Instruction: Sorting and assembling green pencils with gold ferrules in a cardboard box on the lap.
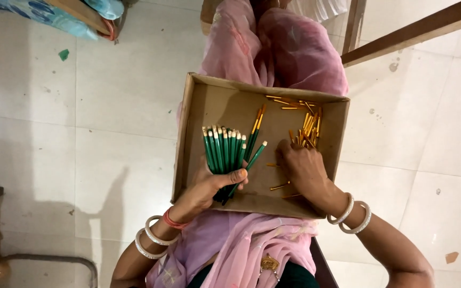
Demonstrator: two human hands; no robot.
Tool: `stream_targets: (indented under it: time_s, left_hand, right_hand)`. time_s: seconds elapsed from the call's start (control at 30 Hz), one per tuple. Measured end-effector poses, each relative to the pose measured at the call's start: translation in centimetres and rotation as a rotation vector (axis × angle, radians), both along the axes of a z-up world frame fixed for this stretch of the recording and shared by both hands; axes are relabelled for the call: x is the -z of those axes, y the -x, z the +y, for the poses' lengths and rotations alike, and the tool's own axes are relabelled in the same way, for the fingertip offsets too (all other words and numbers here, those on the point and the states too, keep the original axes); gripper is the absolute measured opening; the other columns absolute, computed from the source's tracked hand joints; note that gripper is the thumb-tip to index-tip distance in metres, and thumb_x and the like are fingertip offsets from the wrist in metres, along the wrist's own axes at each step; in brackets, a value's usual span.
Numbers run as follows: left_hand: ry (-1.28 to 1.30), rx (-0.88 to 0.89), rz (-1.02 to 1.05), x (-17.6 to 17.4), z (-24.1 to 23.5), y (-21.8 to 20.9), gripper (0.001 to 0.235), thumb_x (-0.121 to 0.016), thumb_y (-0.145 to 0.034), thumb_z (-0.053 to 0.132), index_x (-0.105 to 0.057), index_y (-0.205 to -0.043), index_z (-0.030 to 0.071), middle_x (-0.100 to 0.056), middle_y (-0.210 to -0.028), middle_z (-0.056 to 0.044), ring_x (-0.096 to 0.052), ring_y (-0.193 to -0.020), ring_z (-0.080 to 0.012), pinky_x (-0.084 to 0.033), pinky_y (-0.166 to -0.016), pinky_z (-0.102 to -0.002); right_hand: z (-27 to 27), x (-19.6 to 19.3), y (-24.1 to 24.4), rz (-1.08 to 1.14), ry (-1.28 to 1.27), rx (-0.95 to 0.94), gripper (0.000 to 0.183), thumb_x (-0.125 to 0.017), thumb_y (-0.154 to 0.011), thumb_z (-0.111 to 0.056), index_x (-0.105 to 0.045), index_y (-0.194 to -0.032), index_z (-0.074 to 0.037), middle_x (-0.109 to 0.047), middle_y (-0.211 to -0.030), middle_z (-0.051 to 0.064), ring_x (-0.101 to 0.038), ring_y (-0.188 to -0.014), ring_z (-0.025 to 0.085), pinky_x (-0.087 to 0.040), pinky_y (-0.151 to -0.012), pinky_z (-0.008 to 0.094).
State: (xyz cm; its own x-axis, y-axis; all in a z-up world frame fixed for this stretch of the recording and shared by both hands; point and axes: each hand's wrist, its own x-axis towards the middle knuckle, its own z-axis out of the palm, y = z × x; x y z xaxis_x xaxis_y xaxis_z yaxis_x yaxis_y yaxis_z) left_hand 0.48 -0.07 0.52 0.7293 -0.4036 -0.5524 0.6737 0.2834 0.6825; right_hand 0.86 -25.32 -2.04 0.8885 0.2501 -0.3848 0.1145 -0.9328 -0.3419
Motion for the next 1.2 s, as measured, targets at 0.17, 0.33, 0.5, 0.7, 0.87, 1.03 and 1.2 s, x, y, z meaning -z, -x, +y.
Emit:
stream_targets:
  time_s: [0.17,0.33,0.5,0.7,0.87,1.03,1.2]
  left_hand:
    - [-0.001,0.042,0.006,-0.9,-0.2,0.1,0.036,-0.086,-0.082,0.021,-0.068,-0.102,-0.004,-0.07,-0.077,-0.01,-0.068,-0.066,-0.0167,-0.056,-0.06,-0.03]
    - [0.167,0.094,0.133,-1.1,0.2,0.7,0.039,-0.086,-0.083,0.024,-0.066,-0.104,-0.002,-0.07,-0.079,-0.011,-0.066,-0.067,-0.0166,-0.055,-0.063,-0.03]
    - [0.302,0.136,0.237,-1.2,0.0,0.8,0.036,-0.085,-0.083,0.016,-0.062,-0.104,-0.002,-0.067,-0.076,-0.011,-0.064,-0.064,-0.0192,-0.053,-0.06,-0.033]
    - [0.38,0.119,0.3,-1.0,-0.2,0.8,0.034,-0.083,-0.086,0.012,-0.06,-0.106,-0.001,-0.064,-0.073,-0.01,-0.063,-0.064,-0.0197,-0.051,-0.059,-0.034]
    - [0.402,0.138,0.294,-1.0,-0.2,0.7,0.033,-0.084,-0.085,0.014,-0.061,-0.104,-0.001,-0.064,-0.072,-0.011,-0.064,-0.064,-0.0202,-0.051,-0.059,-0.034]
    - [0.406,0.154,0.289,-0.6,-0.2,0.5,0.033,-0.084,-0.086,0.015,-0.06,-0.102,-0.002,-0.064,-0.072,-0.011,-0.064,-0.064,-0.0202,-0.052,-0.059,-0.033]
    - [0.4,0.167,0.345,-0.5,-0.2,0.4,0.032,-0.084,-0.084,0.016,-0.061,-0.102,0.002,-0.063,-0.071,-0.009,-0.064,-0.063,-0.0184,-0.053,-0.059,-0.032]
  right_hand:
    - [-0.7,-1.3,-1.2,0.035,-0.155,0.062,0.019,-0.07,-0.086,-0.019,-0.069,-0.099,-0.004,-0.073,-0.074,0.016,-0.073,-0.064,0.03,-0.058,-0.059,0.042]
    - [-3.2,-4.4,-2.1,0.162,-0.857,0.349,0.017,-0.072,-0.091,-0.007,-0.074,-0.105,0.002,-0.076,-0.093,0.015,-0.074,-0.078,0.021,-0.061,-0.069,0.032]
    - [-3.2,-5.1,-2.0,0.24,-1.403,0.588,0.014,-0.065,-0.102,-0.005,-0.068,-0.112,0.005,-0.074,-0.104,0.017,-0.074,-0.089,0.021,-0.063,-0.08,0.032]
    - [-3.0,-4.0,-1.3,0.254,-1.513,0.629,0.014,-0.064,-0.103,-0.003,-0.063,-0.113,0.007,-0.074,-0.101,0.022,-0.076,-0.087,0.023,-0.065,-0.08,0.035]
    - [-2.7,-4.2,-1.6,0.246,-1.484,0.597,0.012,-0.064,-0.101,0.001,-0.063,-0.111,0.007,-0.074,-0.1,0.024,-0.077,-0.086,0.025,-0.067,-0.079,0.036]
    - [-2.6,-3.9,-1.5,0.267,-1.452,0.582,0.011,-0.065,-0.1,0.0,-0.064,-0.109,0.007,-0.074,-0.099,0.023,-0.078,-0.089,0.026,-0.068,-0.078,0.037]
    - [-2.2,-4.2,-1.4,0.293,-1.405,0.562,0.011,-0.067,-0.098,0.0,-0.065,-0.107,0.007,-0.074,-0.098,0.022,-0.078,-0.092,0.026,-0.068,-0.078,0.037]
